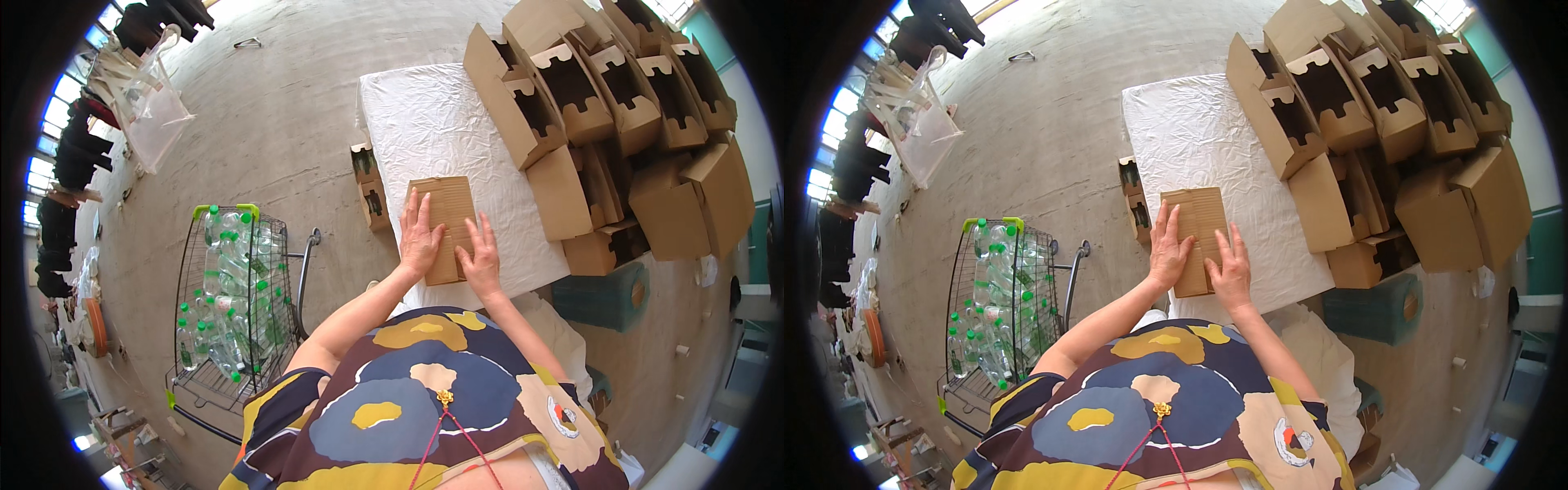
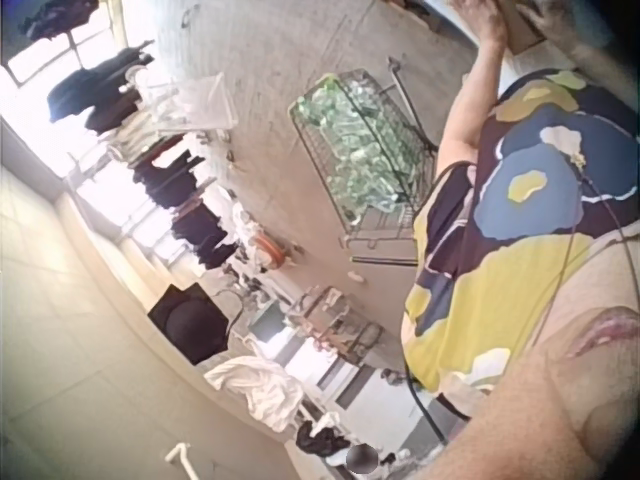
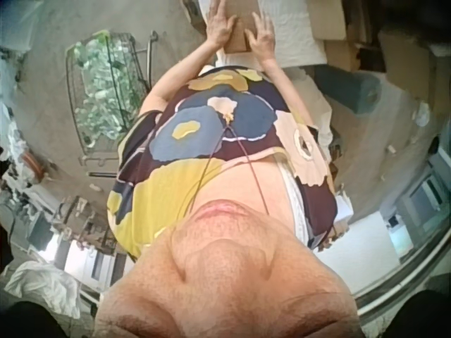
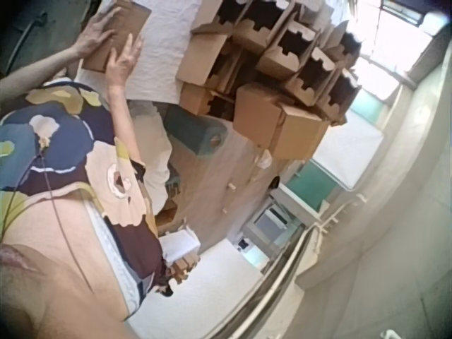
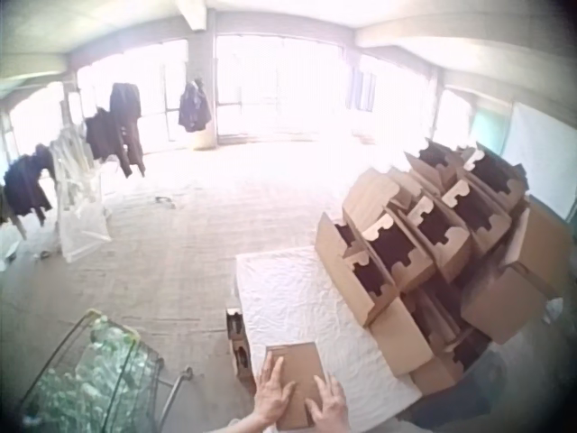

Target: The person places empty plastic bottles into cardboard boxes and folds the boxes closed by hand.

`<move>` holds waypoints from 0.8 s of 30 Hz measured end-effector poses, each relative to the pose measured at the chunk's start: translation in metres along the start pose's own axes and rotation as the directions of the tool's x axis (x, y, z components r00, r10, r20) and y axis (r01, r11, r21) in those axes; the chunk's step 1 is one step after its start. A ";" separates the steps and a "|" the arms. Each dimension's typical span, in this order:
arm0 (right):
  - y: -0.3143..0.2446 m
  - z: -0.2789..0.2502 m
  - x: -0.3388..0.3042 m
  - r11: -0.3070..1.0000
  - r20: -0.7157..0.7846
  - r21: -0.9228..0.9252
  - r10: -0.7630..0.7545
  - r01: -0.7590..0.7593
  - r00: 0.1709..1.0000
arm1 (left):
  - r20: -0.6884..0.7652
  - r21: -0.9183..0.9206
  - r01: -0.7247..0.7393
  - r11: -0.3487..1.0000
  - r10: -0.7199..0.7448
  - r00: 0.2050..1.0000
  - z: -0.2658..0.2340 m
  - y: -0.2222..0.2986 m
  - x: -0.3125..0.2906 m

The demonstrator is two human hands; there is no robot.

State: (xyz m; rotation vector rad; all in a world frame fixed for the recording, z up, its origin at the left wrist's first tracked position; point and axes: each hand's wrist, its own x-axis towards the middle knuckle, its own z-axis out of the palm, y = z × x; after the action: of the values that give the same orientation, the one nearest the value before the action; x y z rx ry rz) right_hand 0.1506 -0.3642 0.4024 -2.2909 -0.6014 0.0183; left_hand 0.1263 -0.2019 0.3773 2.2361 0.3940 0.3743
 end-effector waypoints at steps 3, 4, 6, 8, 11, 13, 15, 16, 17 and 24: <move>0.004 -0.001 0.010 0.980 -0.063 -0.184 -0.089 0.076 0.994 | -0.095 -0.231 0.041 0.972 -0.065 0.993 0.004 0.002 0.002; 0.003 0.001 0.010 0.968 -0.044 -0.235 -0.095 0.082 0.995 | -0.092 -0.234 0.084 0.969 -0.108 0.990 0.005 -0.002 0.001; 0.001 0.005 0.011 0.936 -0.007 -0.338 -0.105 0.097 0.994 | -0.084 -0.244 0.168 0.955 -0.193 0.978 0.010 -0.010 -0.001; 0.010 0.017 0.008 0.934 0.052 -0.344 -0.081 0.094 0.995 | 0.013 -0.261 0.254 0.931 -0.260 0.966 0.014 -0.020 -0.002; 0.009 0.024 0.007 0.923 0.104 -0.378 -0.035 0.072 0.994 | 0.076 -0.351 0.309 0.884 -0.302 0.950 0.022 -0.031 -0.005; 0.005 0.024 0.005 0.910 0.120 -0.412 -0.005 0.054 0.993 | 0.053 -0.342 0.307 0.888 -0.308 0.950 0.024 -0.031 -0.006; 0.001 0.024 0.005 0.896 0.123 -0.443 0.020 0.037 0.992 | 0.023 -0.313 0.289 0.905 -0.297 0.955 0.027 -0.031 -0.008; 0.001 0.024 0.006 0.903 0.118 -0.428 0.004 0.047 0.993 | 0.008 -0.298 0.276 0.914 -0.287 0.958 0.028 -0.032 -0.008; 0.001 0.023 0.007 0.909 0.113 -0.413 -0.011 0.057 0.994 | 0.024 -0.343 0.282 0.896 -0.292 0.956 0.028 -0.034 -0.007; 0.022 0.007 0.023 0.964 0.076 0.266 -0.017 -0.004 0.997 | 0.362 -0.711 0.509 0.485 -0.369 0.856 0.027 -0.057 -0.012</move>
State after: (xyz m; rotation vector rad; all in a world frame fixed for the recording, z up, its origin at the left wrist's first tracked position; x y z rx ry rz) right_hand 0.1785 -0.3630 0.3866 -2.0345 -0.6072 0.1753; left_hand 0.1167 -0.1897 0.3145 1.1934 0.5674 0.0443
